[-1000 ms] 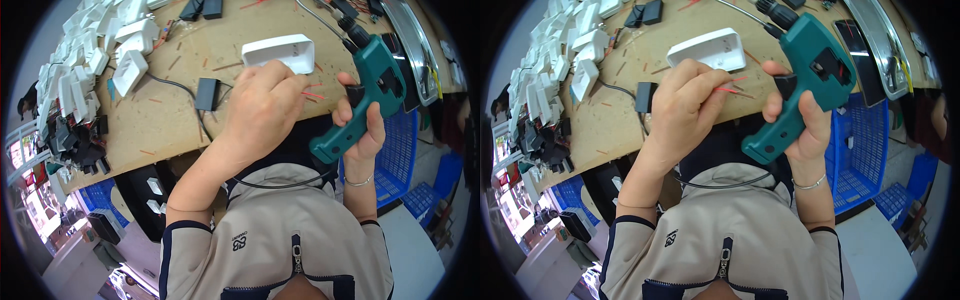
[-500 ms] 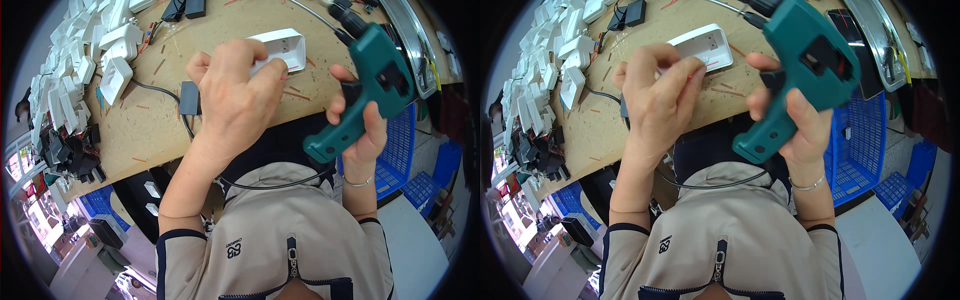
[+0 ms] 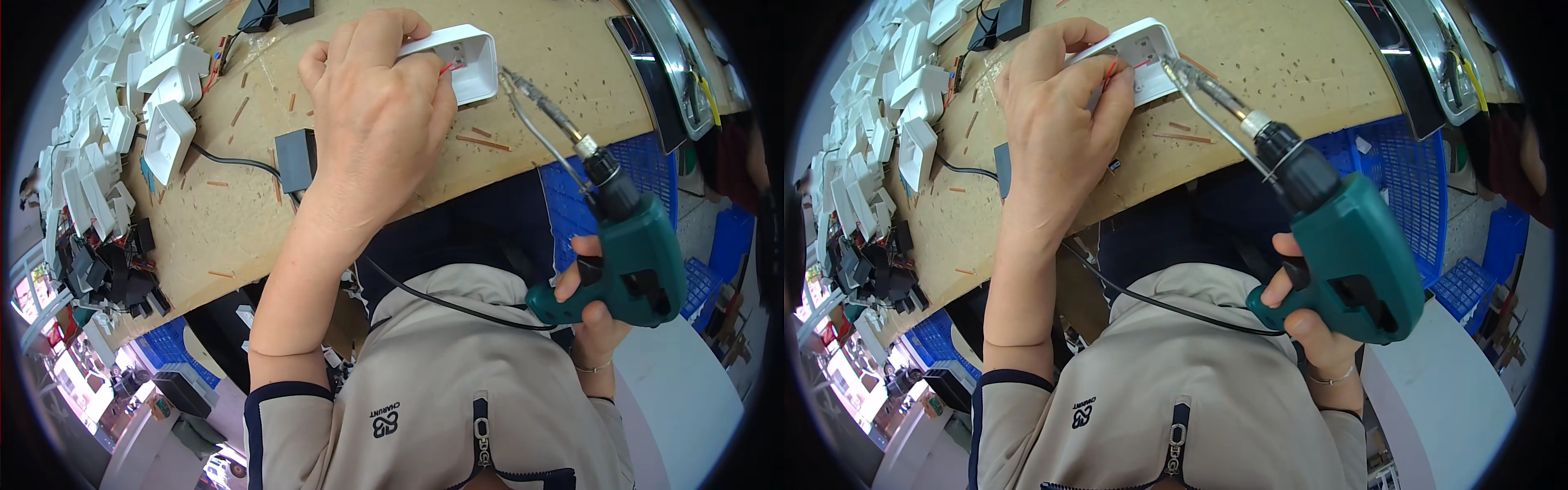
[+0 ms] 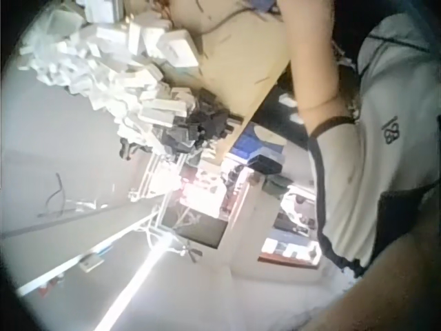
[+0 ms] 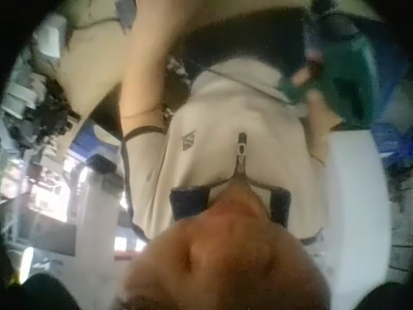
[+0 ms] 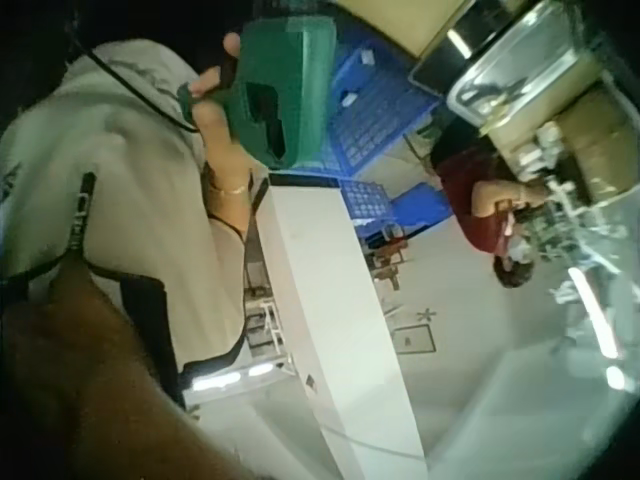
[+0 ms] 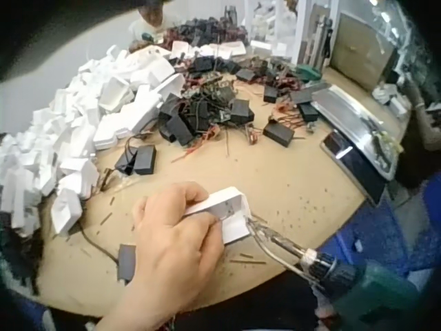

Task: Soldering wires onto small electronic components housed in white plastic casings at a manual workstation.

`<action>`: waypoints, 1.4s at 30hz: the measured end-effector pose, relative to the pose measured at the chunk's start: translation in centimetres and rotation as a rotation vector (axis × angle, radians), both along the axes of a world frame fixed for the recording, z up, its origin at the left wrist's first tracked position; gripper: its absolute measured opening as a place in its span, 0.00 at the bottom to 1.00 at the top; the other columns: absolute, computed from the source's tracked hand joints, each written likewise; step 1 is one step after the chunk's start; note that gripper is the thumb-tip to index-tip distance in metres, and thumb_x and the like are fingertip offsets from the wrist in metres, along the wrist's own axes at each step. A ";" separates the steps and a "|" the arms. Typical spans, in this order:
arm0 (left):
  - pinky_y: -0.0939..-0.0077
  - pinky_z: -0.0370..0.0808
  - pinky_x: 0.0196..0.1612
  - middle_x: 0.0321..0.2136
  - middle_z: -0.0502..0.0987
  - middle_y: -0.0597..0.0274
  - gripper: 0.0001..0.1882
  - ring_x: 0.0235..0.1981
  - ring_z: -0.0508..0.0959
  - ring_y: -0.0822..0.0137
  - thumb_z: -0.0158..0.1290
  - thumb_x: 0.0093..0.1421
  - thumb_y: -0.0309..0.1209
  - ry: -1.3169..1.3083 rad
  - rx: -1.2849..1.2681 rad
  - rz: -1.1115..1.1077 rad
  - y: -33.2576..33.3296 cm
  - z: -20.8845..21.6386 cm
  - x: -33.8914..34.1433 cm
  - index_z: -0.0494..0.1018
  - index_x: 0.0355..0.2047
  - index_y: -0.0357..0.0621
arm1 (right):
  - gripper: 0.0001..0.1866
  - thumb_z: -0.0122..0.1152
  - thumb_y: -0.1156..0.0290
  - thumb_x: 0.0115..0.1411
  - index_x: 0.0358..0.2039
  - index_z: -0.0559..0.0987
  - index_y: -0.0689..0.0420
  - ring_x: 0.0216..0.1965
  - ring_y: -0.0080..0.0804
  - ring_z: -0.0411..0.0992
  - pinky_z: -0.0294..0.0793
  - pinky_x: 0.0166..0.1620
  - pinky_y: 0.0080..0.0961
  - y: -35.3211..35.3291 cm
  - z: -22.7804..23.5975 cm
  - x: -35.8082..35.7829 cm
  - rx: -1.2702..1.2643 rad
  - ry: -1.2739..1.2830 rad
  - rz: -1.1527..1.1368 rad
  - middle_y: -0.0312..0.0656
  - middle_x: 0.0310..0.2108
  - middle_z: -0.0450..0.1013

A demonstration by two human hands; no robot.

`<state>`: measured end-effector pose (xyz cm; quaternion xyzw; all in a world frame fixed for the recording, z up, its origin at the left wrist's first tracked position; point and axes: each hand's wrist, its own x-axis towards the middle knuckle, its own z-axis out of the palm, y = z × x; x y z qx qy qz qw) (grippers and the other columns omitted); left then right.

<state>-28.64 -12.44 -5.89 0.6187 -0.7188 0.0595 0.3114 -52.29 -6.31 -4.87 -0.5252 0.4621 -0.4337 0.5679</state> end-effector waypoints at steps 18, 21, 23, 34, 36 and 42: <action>0.68 0.59 0.33 0.30 0.68 0.59 0.03 0.31 0.67 0.59 0.51 0.41 0.23 0.308 -0.798 -0.321 -4.2 -4.9 0.9 0.69 0.19 0.39 | 0.36 0.65 0.59 0.44 0.46 0.62 0.70 0.22 0.26 0.70 0.71 0.24 0.17 -0.3 -0.1 1.1 0.036 0.018 -0.008 0.55 0.38 0.68; 0.68 0.59 0.33 0.30 0.68 0.58 0.03 0.31 0.67 0.59 0.51 0.41 0.22 0.318 -0.852 -0.340 -4.5 -4.8 0.8 0.69 0.19 0.39 | 0.36 0.65 0.60 0.44 0.47 0.61 0.70 0.22 0.26 0.70 0.71 0.24 0.18 -0.5 0.0 1.2 0.044 0.026 0.000 0.55 0.38 0.67; 0.67 0.59 0.33 0.30 0.68 0.58 0.04 0.31 0.67 0.59 0.51 0.41 0.22 0.309 -0.859 -0.336 -4.6 -4.7 0.6 0.68 0.19 0.38 | 0.36 0.64 0.62 0.45 0.47 0.60 0.70 0.22 0.27 0.70 0.71 0.24 0.18 -0.7 0.1 1.3 0.033 0.040 0.008 0.56 0.38 0.67; 0.68 0.59 0.33 0.30 0.68 0.58 0.04 0.30 0.67 0.59 0.51 0.40 0.21 0.301 -0.881 -0.331 -4.7 -4.6 0.5 0.68 0.20 0.38 | 0.33 0.63 0.64 0.45 0.47 0.62 0.70 0.21 0.25 0.69 0.69 0.24 0.16 -1.5 0.4 1.7 0.038 0.094 0.049 0.55 0.37 0.68; 0.68 0.59 0.32 0.30 0.68 0.58 0.04 0.30 0.67 0.59 0.51 0.40 0.21 0.302 -0.888 -0.331 -4.8 -4.6 0.5 0.67 0.19 0.38 | 0.33 0.63 0.64 0.45 0.46 0.63 0.70 0.21 0.25 0.69 0.69 0.24 0.16 -1.6 0.5 1.8 0.041 0.104 0.049 0.55 0.36 0.68; 0.68 0.59 0.32 0.29 0.68 0.58 0.04 0.30 0.67 0.60 0.51 0.40 0.21 0.274 -0.899 -0.308 -4.8 -4.7 0.6 0.67 0.19 0.38 | 0.33 0.63 0.64 0.45 0.46 0.62 0.70 0.21 0.24 0.68 0.68 0.23 0.15 -1.8 0.5 1.8 0.042 0.121 0.061 0.52 0.34 0.68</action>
